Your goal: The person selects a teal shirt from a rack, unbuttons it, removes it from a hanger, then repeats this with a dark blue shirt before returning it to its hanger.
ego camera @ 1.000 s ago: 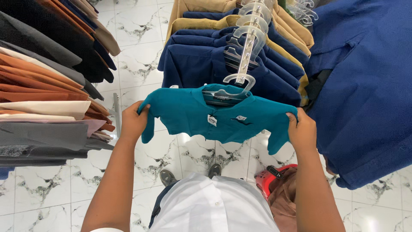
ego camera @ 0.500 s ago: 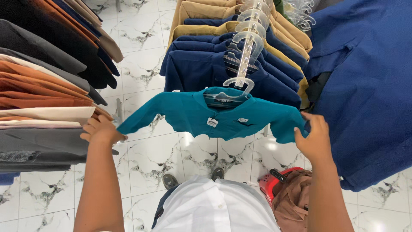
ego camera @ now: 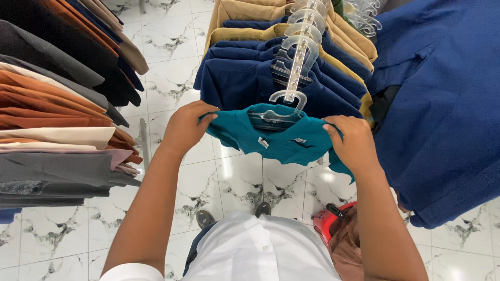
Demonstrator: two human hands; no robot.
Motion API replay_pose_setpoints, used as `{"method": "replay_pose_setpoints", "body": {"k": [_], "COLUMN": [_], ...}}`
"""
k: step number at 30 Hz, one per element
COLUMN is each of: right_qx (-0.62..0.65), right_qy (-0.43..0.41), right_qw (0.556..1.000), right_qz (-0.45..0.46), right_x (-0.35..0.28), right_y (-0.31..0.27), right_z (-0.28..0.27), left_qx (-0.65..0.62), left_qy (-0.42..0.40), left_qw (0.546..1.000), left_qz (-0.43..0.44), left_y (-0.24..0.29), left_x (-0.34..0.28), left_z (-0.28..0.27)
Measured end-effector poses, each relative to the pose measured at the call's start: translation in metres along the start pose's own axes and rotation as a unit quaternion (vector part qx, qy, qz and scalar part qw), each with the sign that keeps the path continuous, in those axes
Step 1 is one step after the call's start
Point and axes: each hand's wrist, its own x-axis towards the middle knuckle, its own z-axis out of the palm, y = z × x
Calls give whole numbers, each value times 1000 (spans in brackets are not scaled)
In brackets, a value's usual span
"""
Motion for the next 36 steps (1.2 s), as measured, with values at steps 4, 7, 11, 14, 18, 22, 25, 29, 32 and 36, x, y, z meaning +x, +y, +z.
{"method": "replay_pose_setpoints", "body": {"k": [4,7,11,14,18,22,25,29,32,36], "right_qx": [24,20,50,54,103,138,133,142,144,144], "right_qy": [-10,2,35,-4,-12,-37,-25,3,34,45], "right_qw": [999,999,997,996,982,950,946,946,952,956], "right_qz": [27,28,41,73,160,276,295,291,266,251], "right_x": [-2,-2,1,-4,-21,-58,-71,-75,-76,-84], "right_y": [4,2,-18,-8,13,58,64,57,68,79], "right_z": [4,5,-3,-3,-6,12,11,6,9,15], "left_qx": [-17,-42,-77,-45,-37,-41,-44,-123,-109,-108], "left_qy": [36,48,44,54,85,103,115,128,122,142], "left_qw": [999,998,996,997,994,982,975,962,965,961], "left_qz": [3,3,-27,-38,-58,-154,-187,-209,-207,-212], "left_y": [-15,-12,-3,-1,-30,-55,-76,-82,-99,-91], "left_x": [1,1,-3,-2,-1,-13,-20,-28,-25,-21], "left_z": [9,9,11,19,25,19,17,12,6,-6]}}
